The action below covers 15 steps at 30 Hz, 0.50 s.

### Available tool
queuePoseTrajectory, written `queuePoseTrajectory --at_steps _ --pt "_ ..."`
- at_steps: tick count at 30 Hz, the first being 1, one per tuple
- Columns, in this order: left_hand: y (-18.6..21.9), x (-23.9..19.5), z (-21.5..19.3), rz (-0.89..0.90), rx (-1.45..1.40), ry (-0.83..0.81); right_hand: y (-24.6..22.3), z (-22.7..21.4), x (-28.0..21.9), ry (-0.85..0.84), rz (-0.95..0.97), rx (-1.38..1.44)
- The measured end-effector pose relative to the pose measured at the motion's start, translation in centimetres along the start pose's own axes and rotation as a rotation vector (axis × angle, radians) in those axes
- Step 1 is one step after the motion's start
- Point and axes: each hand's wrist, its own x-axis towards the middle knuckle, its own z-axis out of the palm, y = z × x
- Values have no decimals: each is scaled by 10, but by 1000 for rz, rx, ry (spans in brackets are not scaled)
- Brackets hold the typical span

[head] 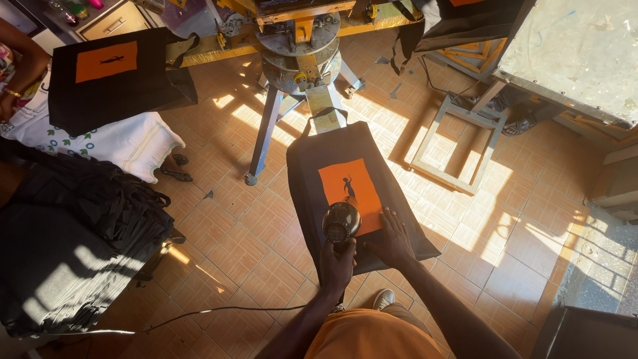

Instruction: The person uses a handheld heat gun to apply heat to an orange printed logo on a black tote bag. They move the heat gun back and forth over the print while holding the bag steady with the other hand, then flip the bag to heat the reverse side of the print.

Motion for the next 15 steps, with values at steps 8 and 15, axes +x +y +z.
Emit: queuePoseTrajectory --at_steps 8,15 --pt "14 -8 8 -46 18 58 -10 -4 -6 17 0 154" --pt "52 -18 10 -133 51 118 -54 -23 -31 75 56 624"
